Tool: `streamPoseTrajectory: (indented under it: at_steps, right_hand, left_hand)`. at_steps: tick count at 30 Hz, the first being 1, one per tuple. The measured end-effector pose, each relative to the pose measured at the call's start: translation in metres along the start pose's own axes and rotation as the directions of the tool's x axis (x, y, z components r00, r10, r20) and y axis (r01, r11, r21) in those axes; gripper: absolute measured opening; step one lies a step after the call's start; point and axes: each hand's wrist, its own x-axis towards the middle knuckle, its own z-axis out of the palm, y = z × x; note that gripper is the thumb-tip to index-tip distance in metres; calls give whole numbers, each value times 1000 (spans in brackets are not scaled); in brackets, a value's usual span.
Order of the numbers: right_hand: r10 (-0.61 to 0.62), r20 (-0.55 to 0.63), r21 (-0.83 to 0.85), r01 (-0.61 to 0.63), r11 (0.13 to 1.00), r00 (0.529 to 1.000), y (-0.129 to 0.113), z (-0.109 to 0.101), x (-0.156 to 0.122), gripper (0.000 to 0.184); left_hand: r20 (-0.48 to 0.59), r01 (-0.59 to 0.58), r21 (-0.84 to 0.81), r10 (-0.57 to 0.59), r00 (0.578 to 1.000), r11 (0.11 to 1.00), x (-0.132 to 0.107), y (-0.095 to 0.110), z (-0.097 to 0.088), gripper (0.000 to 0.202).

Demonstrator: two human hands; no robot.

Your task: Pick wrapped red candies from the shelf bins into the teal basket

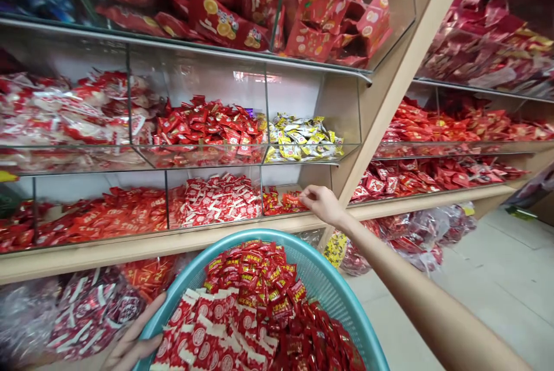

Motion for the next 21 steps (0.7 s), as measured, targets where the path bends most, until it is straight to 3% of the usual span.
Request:
streamPoseTrajectory:
  at_steps: [4, 8, 15, 18, 21]
  right_hand:
    - [33, 149, 248, -70, 966, 988, -26, -13, -36, 30]
    - [99, 357, 461, -267, 846, 929, -59, 2, -59, 30]
    - [17, 540, 639, -423, 643, 842, -98, 50, -61, 25]
    - [-90, 638, 655, -478, 585, 765, -125, 86, -67, 28]
    - [-221, 711, 666, -537, 519, 668, -167, 132, -67, 33]
  left_hand:
    - [33, -27, -74, 29, 999, 997, -2, -2, 0, 59]
    - [120, 79, -139, -63, 991, 987, -9, 3, 2, 62]
    - [155, 102, -192, -73, 985, 976, -13, 6, 0, 63]
    - [164, 106, -208, -72, 984, 972, -10, 3, -2, 72]
    - [84, 89, -160, -77, 994, 983, -5, -1, -3, 79]
